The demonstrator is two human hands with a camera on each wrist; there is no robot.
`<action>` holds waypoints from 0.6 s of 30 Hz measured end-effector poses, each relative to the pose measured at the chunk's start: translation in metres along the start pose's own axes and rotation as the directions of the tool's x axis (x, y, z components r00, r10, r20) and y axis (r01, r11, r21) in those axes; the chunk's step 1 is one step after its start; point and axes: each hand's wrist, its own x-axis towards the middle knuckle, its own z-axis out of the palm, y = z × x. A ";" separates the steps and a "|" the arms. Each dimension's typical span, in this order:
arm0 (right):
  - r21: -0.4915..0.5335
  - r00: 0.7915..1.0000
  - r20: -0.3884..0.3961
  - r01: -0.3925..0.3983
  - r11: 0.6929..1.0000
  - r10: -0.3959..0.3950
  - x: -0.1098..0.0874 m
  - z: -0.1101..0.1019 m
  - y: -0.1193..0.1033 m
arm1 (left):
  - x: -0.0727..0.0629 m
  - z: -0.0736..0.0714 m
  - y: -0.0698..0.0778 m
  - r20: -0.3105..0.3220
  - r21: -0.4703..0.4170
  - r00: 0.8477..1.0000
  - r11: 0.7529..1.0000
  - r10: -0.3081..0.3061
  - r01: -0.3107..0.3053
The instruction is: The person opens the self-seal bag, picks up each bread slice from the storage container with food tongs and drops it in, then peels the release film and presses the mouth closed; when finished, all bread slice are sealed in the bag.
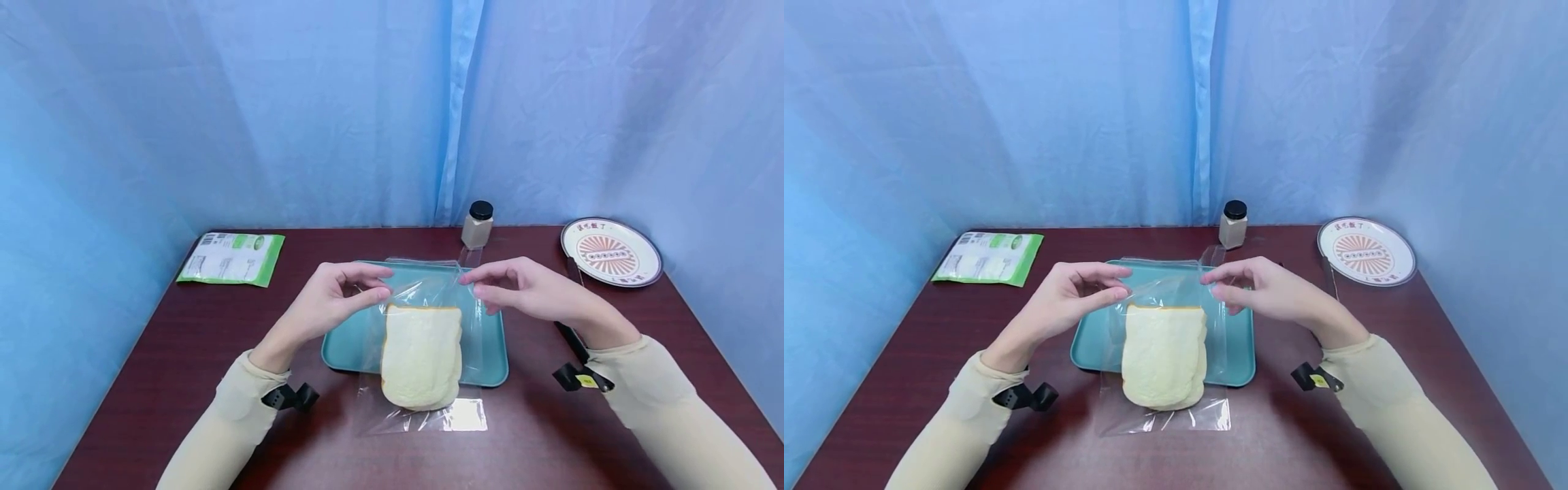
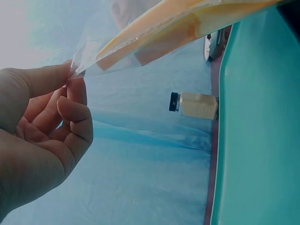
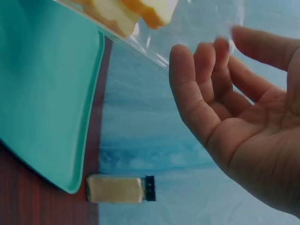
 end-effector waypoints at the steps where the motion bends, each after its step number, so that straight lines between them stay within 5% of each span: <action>1: 0.024 1.000 -0.011 -0.011 1.000 0.012 0.003 0.001 0.000 | 0.000 0.000 0.001 0.005 0.000 1.000 1.000 0.002 -0.002; 10: 0.103 0.975 -0.170 -0.124 0.987 0.140 0.023 0.005 -0.013 | 0.001 0.003 0.002 0.038 0.006 0.999 1.000 0.021 -0.022; 18: 0.090 0.994 -0.104 -0.032 0.995 0.042 0.024 0.006 -0.021 | 0.004 0.009 0.001 -0.026 0.023 0.999 0.999 0.024 -0.023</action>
